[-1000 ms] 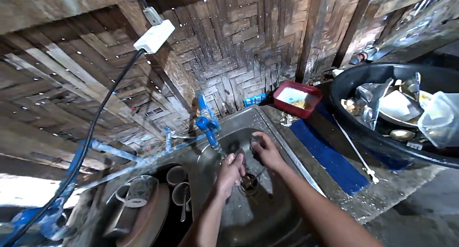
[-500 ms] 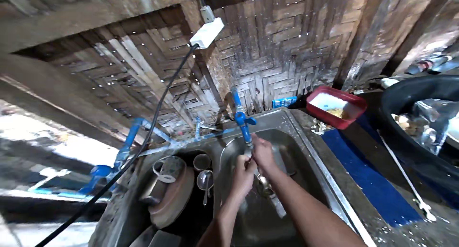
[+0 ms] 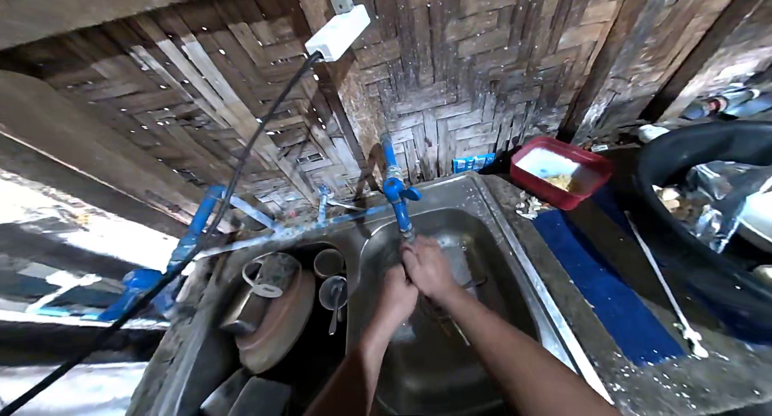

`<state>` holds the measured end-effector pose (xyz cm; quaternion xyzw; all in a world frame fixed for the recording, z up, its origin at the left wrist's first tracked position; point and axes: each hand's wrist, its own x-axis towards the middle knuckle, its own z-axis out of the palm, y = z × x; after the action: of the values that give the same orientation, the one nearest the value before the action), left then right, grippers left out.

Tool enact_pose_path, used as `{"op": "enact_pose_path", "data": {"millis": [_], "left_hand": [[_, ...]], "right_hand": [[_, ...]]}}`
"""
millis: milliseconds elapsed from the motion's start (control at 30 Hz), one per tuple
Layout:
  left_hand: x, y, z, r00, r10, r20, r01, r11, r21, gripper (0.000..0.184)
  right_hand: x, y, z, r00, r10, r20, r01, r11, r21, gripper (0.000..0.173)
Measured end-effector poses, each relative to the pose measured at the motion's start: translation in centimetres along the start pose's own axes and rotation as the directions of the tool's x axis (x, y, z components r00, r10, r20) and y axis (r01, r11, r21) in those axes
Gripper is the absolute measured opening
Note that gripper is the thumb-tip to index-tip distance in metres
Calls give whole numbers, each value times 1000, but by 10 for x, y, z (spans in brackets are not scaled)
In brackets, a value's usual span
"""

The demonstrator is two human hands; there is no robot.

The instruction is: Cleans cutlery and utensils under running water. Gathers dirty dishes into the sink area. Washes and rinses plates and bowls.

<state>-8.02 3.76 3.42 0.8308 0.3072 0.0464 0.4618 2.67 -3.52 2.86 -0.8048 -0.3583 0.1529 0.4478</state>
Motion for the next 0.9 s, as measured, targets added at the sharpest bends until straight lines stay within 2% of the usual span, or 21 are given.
{"op": "enact_pose_path", "data": {"millis": [67, 133, 233, 300, 333, 367, 433, 500, 600, 700, 833, 900], "left_hand": [[0, 5, 1, 998, 68, -8, -68, 998, 7, 14], [-1, 10, -1, 993, 116, -2, -115, 991, 72, 14], [-5, 9, 3, 987, 158, -33, -153, 981, 118, 24], [-2, 12, 3, 979, 196, -59, -183, 967, 179, 26], [-1, 12, 2, 975, 211, -62, -195, 959, 205, 25], [1, 14, 0, 971, 228, -67, -208, 952, 226, 23], [6, 23, -5, 961, 262, -84, -231, 934, 272, 20], [8, 27, -3, 962, 250, -112, -204, 928, 313, 20], [9, 35, 5, 969, 171, -179, -113, 949, 294, 23], [11, 33, 11, 967, 145, -210, -92, 966, 242, 27], [9, 23, 1, 993, 106, -58, -93, 977, 191, 30], [13, 12, -3, 995, 97, -39, -91, 987, 136, 20]], "right_hand": [[9, 2, -11, 997, 68, 32, -65, 995, -74, 39], [21, -1, -20, 973, 222, 65, -222, 975, -9, 38], [30, 5, -9, 897, 441, 19, -415, 828, 376, 33], [34, 2, -4, 845, 535, -14, -425, 686, 591, 28], [31, 1, -2, 841, 538, -57, -393, 680, 619, 29], [28, -1, -3, 861, 495, -115, -344, 735, 584, 31], [25, -5, -12, 923, 327, -202, -230, 891, 391, 32], [22, -8, -21, 949, 233, -211, -179, 952, 248, 29], [23, -12, -33, 960, 234, -156, -208, 963, 170, 29], [27, -10, -34, 949, 286, -131, -257, 945, 200, 27], [32, 3, -22, 910, 408, -72, -365, 871, 328, 32], [25, -3, -13, 948, 311, -72, -292, 935, 200, 38]]}}
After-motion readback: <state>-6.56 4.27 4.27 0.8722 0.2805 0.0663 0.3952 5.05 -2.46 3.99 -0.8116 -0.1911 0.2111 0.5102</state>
